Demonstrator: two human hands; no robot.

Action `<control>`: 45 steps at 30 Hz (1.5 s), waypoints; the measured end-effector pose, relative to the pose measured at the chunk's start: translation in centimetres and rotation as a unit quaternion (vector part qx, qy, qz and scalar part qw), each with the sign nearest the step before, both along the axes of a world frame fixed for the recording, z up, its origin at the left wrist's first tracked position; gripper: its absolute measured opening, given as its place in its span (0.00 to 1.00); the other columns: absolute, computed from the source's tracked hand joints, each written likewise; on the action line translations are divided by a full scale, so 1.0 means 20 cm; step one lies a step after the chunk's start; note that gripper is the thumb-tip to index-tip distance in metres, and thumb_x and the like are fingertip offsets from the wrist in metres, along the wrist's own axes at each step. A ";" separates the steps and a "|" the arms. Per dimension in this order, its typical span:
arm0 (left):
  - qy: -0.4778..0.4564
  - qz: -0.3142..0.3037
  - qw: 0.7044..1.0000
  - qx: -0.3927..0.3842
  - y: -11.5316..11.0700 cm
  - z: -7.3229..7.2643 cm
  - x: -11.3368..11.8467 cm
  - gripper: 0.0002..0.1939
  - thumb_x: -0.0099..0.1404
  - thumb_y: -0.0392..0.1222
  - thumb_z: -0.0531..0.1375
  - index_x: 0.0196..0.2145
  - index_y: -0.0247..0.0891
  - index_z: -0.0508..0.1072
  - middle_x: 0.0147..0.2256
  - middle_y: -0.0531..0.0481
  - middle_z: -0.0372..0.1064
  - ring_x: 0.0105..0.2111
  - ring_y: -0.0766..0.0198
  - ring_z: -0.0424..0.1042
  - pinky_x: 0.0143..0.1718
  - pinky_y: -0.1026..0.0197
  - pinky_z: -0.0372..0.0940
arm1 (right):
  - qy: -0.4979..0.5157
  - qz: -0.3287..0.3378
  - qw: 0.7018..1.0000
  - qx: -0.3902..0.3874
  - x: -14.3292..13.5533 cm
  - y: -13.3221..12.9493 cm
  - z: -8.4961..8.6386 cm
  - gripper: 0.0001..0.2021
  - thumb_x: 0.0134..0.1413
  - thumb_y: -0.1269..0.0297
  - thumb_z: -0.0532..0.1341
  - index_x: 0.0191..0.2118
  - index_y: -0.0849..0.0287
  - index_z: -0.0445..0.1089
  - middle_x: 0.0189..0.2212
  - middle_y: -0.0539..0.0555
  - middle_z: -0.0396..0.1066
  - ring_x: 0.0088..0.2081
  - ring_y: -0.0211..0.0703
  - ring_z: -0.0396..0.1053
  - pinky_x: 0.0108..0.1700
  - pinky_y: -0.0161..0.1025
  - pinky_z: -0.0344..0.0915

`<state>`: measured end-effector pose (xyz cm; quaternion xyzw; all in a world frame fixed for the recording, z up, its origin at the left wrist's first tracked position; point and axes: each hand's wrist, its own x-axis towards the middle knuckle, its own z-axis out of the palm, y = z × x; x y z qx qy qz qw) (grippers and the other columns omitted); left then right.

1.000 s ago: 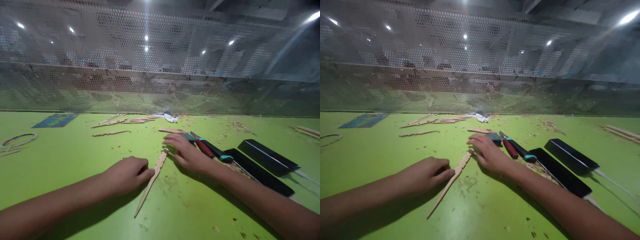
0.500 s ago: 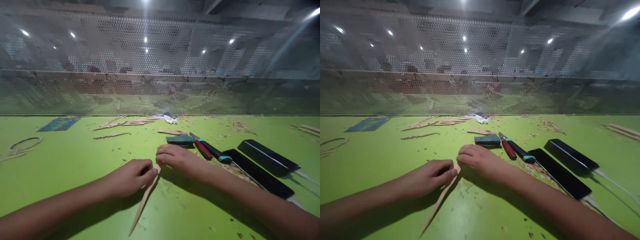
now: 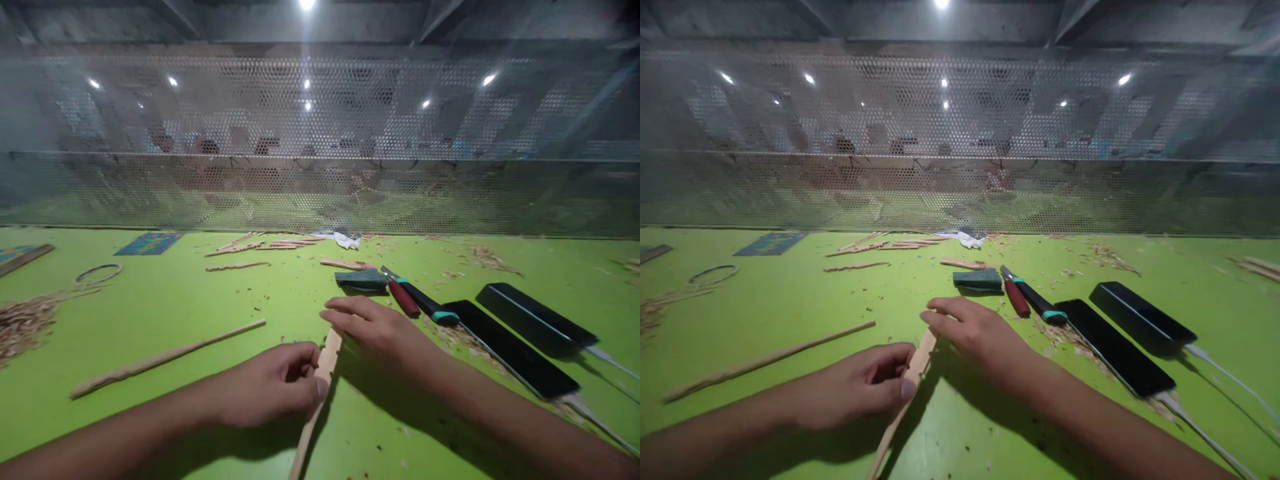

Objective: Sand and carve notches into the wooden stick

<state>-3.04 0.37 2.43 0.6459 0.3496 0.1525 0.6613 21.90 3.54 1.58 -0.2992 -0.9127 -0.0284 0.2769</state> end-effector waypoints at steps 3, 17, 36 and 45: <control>-0.067 -0.005 0.996 -0.059 0.00 -0.07 0.01 0.25 0.63 0.63 0.68 0.40 0.41 0.66 0.30 0.58 0.56 0.28 0.67 0.56 0.28 0.63 0.53 | 0.008 -0.004 1.000 0.021 0.02 -0.01 -0.01 0.20 0.63 0.82 0.59 0.57 0.63 0.76 0.56 0.67 0.76 0.53 0.58 0.78 0.51 0.53 0.79; -0.070 -0.003 0.990 -0.121 0.01 -0.07 -0.05 0.25 0.68 0.64 0.64 0.32 0.40 0.66 0.20 0.62 0.57 0.17 0.73 0.53 0.17 0.69 0.49 | 0.031 0.038 0.997 0.061 0.00 -0.07 -0.01 0.19 0.69 0.78 0.55 0.59 0.65 0.74 0.55 0.68 0.78 0.54 0.54 0.79 0.53 0.48 0.78; -0.085 0.025 0.984 -0.157 0.03 -0.05 -0.04 0.24 0.64 0.62 0.69 0.36 0.37 0.69 0.26 0.57 0.64 0.22 0.72 0.59 0.22 0.69 0.55 | 0.029 -0.077 0.995 0.065 0.11 0.07 -0.03 0.23 0.65 0.83 0.55 0.59 0.61 0.76 0.59 0.64 0.76 0.57 0.54 0.77 0.57 0.49 0.77; -0.104 0.028 0.980 -0.167 0.03 -0.08 -0.04 0.22 0.65 0.58 0.70 0.36 0.37 0.70 0.25 0.56 0.65 0.21 0.71 0.61 0.22 0.69 0.58 | 0.043 -0.078 0.995 0.048 0.14 0.09 -0.05 0.27 0.66 0.83 0.54 0.63 0.54 0.73 0.61 0.61 0.74 0.59 0.52 0.76 0.57 0.50 0.76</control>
